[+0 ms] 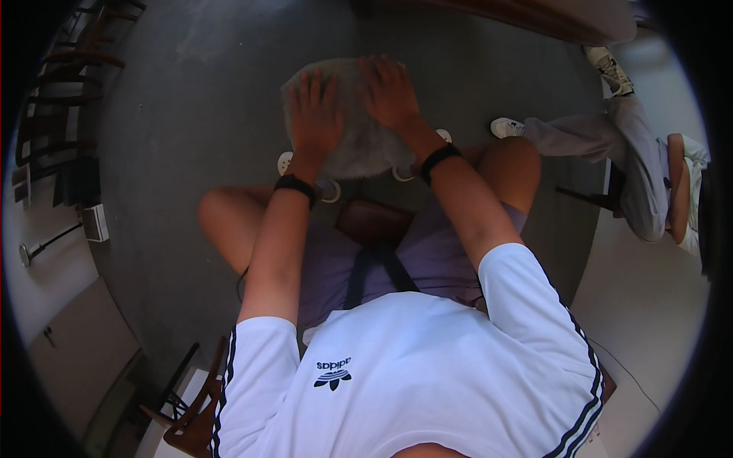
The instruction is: Wiping a wooden chair with a cloth.
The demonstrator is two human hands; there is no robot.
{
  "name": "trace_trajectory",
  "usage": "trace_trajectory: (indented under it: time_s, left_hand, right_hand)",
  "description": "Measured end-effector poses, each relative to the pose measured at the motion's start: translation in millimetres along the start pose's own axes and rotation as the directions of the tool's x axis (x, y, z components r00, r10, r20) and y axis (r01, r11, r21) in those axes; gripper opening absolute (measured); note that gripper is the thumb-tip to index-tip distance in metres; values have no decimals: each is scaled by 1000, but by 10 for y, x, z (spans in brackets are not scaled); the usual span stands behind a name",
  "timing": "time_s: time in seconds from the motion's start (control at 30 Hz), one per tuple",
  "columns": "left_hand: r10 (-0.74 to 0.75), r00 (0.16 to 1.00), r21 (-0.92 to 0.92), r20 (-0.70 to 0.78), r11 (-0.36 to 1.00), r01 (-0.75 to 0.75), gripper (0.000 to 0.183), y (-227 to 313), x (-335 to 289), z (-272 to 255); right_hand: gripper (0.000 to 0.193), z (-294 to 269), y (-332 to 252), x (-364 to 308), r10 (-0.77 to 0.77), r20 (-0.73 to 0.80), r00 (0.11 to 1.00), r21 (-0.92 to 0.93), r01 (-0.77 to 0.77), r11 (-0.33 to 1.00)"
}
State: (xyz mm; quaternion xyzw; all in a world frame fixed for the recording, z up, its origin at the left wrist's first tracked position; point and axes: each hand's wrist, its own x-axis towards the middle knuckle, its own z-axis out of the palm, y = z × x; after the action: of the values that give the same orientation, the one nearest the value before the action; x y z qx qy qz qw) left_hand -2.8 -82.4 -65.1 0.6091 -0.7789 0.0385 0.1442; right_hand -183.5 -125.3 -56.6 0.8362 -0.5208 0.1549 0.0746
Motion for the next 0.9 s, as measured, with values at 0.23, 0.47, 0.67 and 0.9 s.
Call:
trace_trajectory:
  time_s: [0.23,0.47,0.67,0.9]
  left_hand:
    - [-22,999,-1,-24,1000,22,54,-17,45,40]
    - [-47,999,37,-10,998,47,49,-109,212,56]
    - [-93,995,3,29,996,93,49,-161,301,59]
    - [-159,986,101,52,983,153,53,-130,276,26]
  right_hand:
    - [41,136,32,119,45,-30,999,54,-43,998]
    - [40,215,6,280,71,-19,997,2,-71,997]
    - [41,217,23,415,85,4,996,11,-85,996]
    - [36,158,-6,424,70,39,997,57,-72,996]
